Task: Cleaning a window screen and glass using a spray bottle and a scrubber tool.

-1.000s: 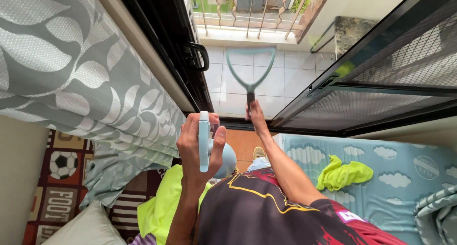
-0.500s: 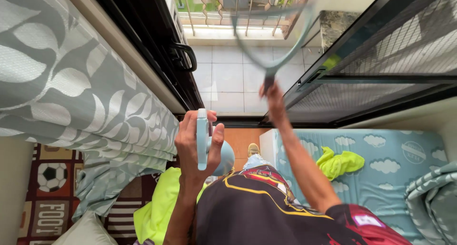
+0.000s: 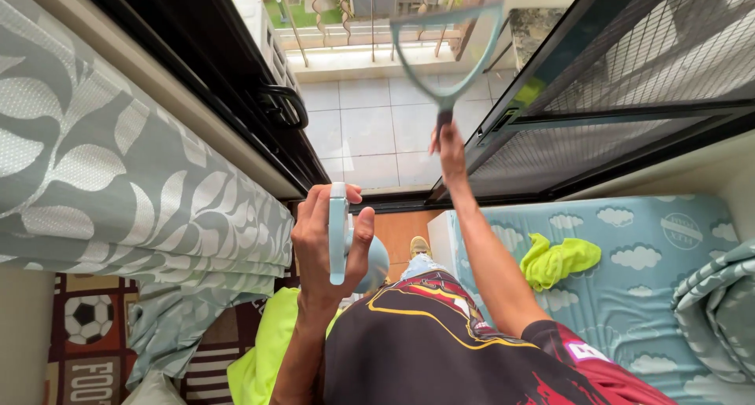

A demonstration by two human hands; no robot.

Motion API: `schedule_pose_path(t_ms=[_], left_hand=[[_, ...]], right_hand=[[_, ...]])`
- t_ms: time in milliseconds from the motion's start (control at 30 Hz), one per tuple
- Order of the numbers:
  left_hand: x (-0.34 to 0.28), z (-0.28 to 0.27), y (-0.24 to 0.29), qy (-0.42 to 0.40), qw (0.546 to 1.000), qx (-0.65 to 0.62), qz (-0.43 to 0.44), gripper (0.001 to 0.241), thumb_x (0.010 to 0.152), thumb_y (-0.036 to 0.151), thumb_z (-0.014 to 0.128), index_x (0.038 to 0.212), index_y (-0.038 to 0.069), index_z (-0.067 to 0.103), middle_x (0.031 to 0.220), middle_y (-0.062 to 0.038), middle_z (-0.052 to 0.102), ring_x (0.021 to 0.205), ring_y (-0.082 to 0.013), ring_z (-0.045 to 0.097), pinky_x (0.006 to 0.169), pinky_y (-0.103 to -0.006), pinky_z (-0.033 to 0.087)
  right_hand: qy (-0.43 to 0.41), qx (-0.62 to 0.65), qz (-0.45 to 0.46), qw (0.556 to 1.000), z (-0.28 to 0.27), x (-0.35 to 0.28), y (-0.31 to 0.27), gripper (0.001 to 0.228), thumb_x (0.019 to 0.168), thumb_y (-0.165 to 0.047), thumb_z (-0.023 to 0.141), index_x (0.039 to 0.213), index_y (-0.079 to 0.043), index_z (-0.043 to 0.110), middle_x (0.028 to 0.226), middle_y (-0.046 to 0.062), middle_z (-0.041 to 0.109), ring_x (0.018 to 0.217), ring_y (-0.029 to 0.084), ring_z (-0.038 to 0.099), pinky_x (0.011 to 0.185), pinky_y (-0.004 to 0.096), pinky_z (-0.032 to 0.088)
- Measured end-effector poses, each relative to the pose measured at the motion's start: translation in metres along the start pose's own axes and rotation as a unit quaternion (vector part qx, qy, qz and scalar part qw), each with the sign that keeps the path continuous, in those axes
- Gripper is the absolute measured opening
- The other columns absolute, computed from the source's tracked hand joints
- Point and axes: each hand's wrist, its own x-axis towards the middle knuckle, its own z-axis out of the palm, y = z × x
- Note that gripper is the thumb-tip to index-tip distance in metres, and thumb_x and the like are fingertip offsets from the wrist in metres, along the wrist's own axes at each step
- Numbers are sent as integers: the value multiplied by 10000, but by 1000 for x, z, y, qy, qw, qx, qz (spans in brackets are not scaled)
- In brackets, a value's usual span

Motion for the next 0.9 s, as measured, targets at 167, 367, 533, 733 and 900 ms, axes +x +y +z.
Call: schedule_pose_path(t_ms=[167, 367, 533, 733, 900], left_hand=[[5, 5, -3, -13, 1000, 0, -10, 168, 931, 149, 706, 1052, 53, 640, 1013, -83, 668, 831, -265, 605, 764, -399, 499], [4, 6, 3, -24, 1000, -6, 7, 170, 925, 128, 706, 1053, 44, 632, 1014, -86, 667, 808, -249, 603, 757, -390, 500], [5, 4, -2, -11, 1000, -15, 6, 165, 920, 123, 699, 1049, 44, 634, 1001, -85, 668, 804, -244, 626, 755, -378, 517], [6, 6, 11, -22, 1000, -7, 15, 168, 937, 147, 698, 1053, 44, 633, 1028, -101, 677, 894, -288, 643, 791, -392, 520], [5, 0, 12, -6, 999, -14, 29, 192, 942, 181, 695, 1067, 49, 633, 1057, -107, 680, 959, -313, 654, 823, -404, 529]], right_hand=[[37, 62, 185, 980, -27, -97, 116, 387, 1073, -461, 496, 989, -90, 568, 741, -18, 542, 603, 92, 494, 546, 260, 454], [51, 13, 314, 948, -34, -168, 106, 467, 1032, -553, 476, 943, -107, 583, 660, -29, 484, 557, 88, 455, 512, 260, 424], [-5, -20, 192, 981, -19, -105, 39, 520, 1087, -568, 445, 845, -113, 507, 668, -12, 466, 618, 109, 471, 596, 293, 420], [-10, 33, -142, 989, 2, 82, -122, 563, 1071, -671, 406, 927, -138, 513, 756, -9, 517, 651, 95, 517, 604, 279, 462], [8, 62, -208, 976, -10, 137, -164, 403, 1111, -487, 535, 986, -104, 529, 752, 7, 512, 615, 104, 480, 590, 294, 462]])
